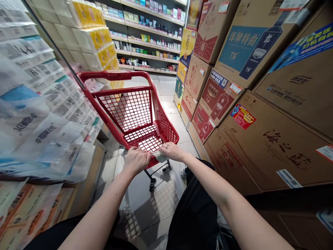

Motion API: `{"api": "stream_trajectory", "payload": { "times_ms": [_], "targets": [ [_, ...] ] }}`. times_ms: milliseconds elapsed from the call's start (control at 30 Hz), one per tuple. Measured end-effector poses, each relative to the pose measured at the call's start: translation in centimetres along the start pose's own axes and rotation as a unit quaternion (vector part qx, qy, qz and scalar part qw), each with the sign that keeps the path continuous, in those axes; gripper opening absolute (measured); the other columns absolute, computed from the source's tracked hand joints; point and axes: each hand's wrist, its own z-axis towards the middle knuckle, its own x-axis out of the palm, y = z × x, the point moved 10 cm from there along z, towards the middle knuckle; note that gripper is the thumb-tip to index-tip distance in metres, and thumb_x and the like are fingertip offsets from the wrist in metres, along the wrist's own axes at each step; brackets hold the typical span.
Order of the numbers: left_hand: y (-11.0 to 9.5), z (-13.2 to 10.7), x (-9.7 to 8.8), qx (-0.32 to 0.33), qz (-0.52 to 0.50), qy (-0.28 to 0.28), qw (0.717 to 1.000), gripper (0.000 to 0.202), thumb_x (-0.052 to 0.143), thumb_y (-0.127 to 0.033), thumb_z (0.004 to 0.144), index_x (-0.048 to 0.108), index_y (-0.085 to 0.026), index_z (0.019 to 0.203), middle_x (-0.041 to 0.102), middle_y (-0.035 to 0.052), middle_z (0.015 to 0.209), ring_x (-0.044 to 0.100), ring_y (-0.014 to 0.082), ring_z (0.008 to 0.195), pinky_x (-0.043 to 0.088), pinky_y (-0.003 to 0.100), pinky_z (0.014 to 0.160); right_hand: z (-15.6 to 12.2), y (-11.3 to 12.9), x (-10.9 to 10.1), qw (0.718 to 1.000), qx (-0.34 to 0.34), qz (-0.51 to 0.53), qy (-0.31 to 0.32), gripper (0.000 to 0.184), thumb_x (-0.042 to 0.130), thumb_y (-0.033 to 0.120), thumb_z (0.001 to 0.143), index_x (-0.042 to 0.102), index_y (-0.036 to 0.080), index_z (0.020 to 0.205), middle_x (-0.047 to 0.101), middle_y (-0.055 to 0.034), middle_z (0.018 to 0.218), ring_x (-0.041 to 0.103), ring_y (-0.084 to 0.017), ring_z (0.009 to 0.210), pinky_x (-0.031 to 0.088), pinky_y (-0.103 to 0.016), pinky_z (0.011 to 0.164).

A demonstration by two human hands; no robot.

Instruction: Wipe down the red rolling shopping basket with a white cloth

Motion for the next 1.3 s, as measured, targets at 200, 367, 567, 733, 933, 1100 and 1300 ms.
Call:
{"api": "stream_trajectory", "payload": {
  "times_ms": [200, 367, 567, 733, 933, 1100, 1300],
  "targets": [
    [-0.6, 0.0, 0.0, -0.005, 0.015, 0.014, 1.0, 0.045, 0.034, -0.028, 0.091, 0.057, -0.02, 0.052, 0.067, 0.0057, 0.059, 0.058, 0.019, 0.063, 0.033, 0.04, 0.075, -2.8, -4.4, -0.6, 0.999, 0.027, -0.014, 0.01, 0.025, 0.055, 0.026, 0.089, 0.055, 0.016, 0.112, 0.058, -0.0088, 0.104, 0.05, -0.021, 0.107, 0.036, -0.038, 0.099],
    [-1.0, 0.3, -0.2, -0.024, 0.016, 0.013, 1.0, 0.049, 0.033, -0.03, 0.091, 0.056, -0.02, 0.05, 0.066, 0.0052, 0.055, 0.058, 0.0185, 0.061, 0.033, 0.039, 0.074, -2.3, -3.4, -0.5, 0.999, 0.034, -0.027, 0.022, 0.029, 0.054, 0.041, 0.089, 0.057, 0.015, 0.103, 0.059, -0.0093, 0.098, 0.052, -0.021, 0.098, 0.037, -0.037, 0.092],
    [-1.2, 0.5, -0.3, -0.033, 0.01, 0.008, 0.999, 0.049, 0.034, -0.029, 0.09, 0.058, -0.019, 0.049, 0.065, 0.0061, 0.054, 0.058, 0.0192, 0.061, 0.033, 0.039, 0.075, -1.1, -0.2, -0.4, 0.999, 0.016, -0.032, 0.021, 0.033, 0.041, 0.044, 0.095, 0.058, 0.016, 0.097, 0.061, -0.0087, 0.094, 0.054, -0.019, 0.09, 0.036, -0.033, 0.081],
    [-1.5, 0.8, -0.1, -0.032, 0.028, 0.014, 0.999, 0.051, 0.033, -0.029, 0.091, 0.059, -0.019, 0.048, 0.066, 0.0061, 0.055, 0.059, 0.0189, 0.06, 0.033, 0.038, 0.076, -0.9, -0.5, -1.3, 0.996, 0.094, -0.011, 0.004, 0.041, 0.027, 0.041, 0.1, 0.06, 0.018, 0.093, 0.065, -0.0073, 0.093, 0.057, -0.018, 0.091, 0.036, -0.032, 0.081],
    [-2.3, 1.3, 0.2, -0.025, 0.046, 0.011, 0.999, 0.052, 0.034, -0.03, 0.092, 0.06, -0.018, 0.049, 0.066, 0.0061, 0.054, 0.057, 0.019, 0.056, 0.032, 0.038, 0.075, 0.1, -4.0, 0.2, 0.963, 0.244, 0.043, 0.106, 0.047, 0.027, 0.042, 0.099, 0.066, 0.018, 0.092, 0.071, -0.0066, 0.09, 0.064, -0.017, 0.086, 0.039, -0.028, 0.076],
    [-2.2, 1.5, 0.6, -0.032, 0.061, 0.009, 0.998, 0.053, 0.033, -0.029, 0.092, 0.059, -0.018, 0.047, 0.064, 0.0067, 0.052, 0.057, 0.0189, 0.055, 0.032, 0.038, 0.075, -0.2, -4.6, 0.1, 0.943, 0.315, 0.049, 0.092, 0.048, 0.026, 0.043, 0.099, 0.067, 0.019, 0.091, 0.071, -0.0064, 0.09, 0.063, -0.018, 0.084, 0.038, -0.029, 0.076],
    [-2.2, 1.3, 0.8, -0.025, 0.077, 0.01, 0.997, 0.052, 0.032, -0.029, 0.092, 0.057, -0.019, 0.047, 0.062, 0.0063, 0.051, 0.054, 0.0185, 0.053, 0.031, 0.039, 0.072, -1.7, -1.2, -2.1, 0.944, 0.322, 0.001, -0.068, 0.041, 0.027, 0.037, 0.099, 0.062, 0.018, 0.089, 0.066, -0.0093, 0.097, 0.055, -0.02, 0.095, 0.032, -0.035, 0.087]
  ]
}}
